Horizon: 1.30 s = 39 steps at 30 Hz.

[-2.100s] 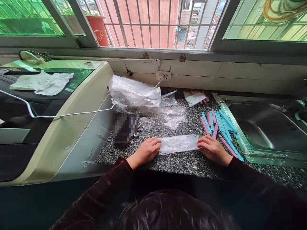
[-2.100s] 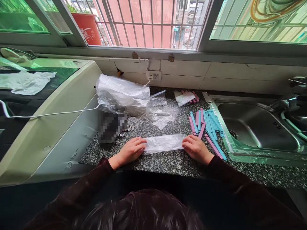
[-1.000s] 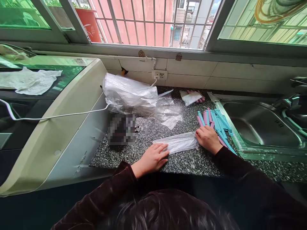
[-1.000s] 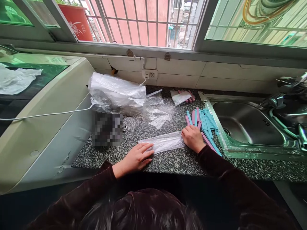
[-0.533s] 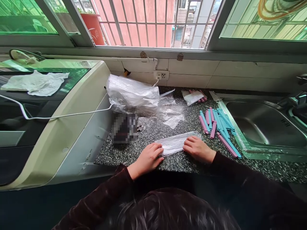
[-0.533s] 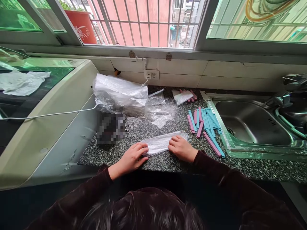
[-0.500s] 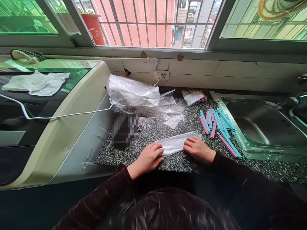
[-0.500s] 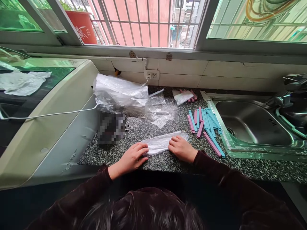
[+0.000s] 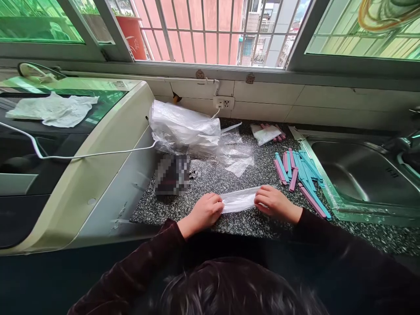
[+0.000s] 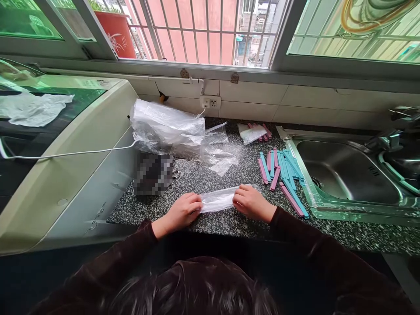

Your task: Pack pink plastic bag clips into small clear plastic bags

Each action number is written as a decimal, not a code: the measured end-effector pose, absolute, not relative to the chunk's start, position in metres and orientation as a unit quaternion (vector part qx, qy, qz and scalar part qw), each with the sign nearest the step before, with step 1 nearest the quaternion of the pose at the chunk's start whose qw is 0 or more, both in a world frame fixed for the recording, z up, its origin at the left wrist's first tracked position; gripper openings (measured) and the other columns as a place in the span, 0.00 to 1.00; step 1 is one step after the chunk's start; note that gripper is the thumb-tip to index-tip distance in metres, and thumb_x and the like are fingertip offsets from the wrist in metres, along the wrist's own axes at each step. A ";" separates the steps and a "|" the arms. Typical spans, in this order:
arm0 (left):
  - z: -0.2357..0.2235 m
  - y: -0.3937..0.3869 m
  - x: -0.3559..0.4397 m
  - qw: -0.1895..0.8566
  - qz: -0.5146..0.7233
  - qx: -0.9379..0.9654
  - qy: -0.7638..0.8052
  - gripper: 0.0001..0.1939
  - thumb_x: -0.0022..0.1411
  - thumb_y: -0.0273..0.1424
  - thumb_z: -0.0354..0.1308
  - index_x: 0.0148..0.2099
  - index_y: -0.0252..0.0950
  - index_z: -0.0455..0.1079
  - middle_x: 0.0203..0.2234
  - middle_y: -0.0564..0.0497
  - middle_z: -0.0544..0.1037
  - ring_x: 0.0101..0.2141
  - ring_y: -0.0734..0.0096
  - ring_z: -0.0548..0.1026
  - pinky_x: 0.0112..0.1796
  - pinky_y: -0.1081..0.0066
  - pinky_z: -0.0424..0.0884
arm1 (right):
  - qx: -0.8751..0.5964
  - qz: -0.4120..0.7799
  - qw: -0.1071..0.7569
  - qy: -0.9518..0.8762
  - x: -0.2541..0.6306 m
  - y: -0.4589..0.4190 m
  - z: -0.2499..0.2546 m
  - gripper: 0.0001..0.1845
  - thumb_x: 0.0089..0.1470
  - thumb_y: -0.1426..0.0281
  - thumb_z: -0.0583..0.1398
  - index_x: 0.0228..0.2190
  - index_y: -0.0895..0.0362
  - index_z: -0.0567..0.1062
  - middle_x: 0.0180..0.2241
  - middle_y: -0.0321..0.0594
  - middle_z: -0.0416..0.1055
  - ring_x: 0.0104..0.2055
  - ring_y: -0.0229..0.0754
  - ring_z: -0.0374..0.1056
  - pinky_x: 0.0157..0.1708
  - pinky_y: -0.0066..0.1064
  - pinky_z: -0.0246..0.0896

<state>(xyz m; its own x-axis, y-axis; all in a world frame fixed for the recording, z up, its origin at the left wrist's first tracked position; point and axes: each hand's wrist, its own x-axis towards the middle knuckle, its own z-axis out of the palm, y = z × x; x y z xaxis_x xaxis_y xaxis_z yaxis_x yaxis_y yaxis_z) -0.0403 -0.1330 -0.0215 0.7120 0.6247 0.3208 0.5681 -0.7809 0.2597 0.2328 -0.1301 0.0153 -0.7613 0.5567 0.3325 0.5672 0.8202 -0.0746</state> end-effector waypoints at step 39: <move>0.052 -0.070 -0.039 0.424 0.390 0.697 0.427 0.05 0.51 0.30 0.56 0.27 0.33 0.66 0.22 0.54 0.70 0.27 0.74 0.67 0.31 0.73 0.65 | -0.464 0.361 0.065 -0.806 0.239 -0.103 0.030 0.10 0.49 0.66 0.56 0.23 0.59 0.73 0.24 0.38 0.72 0.26 0.37 0.65 0.28 0.28 0.58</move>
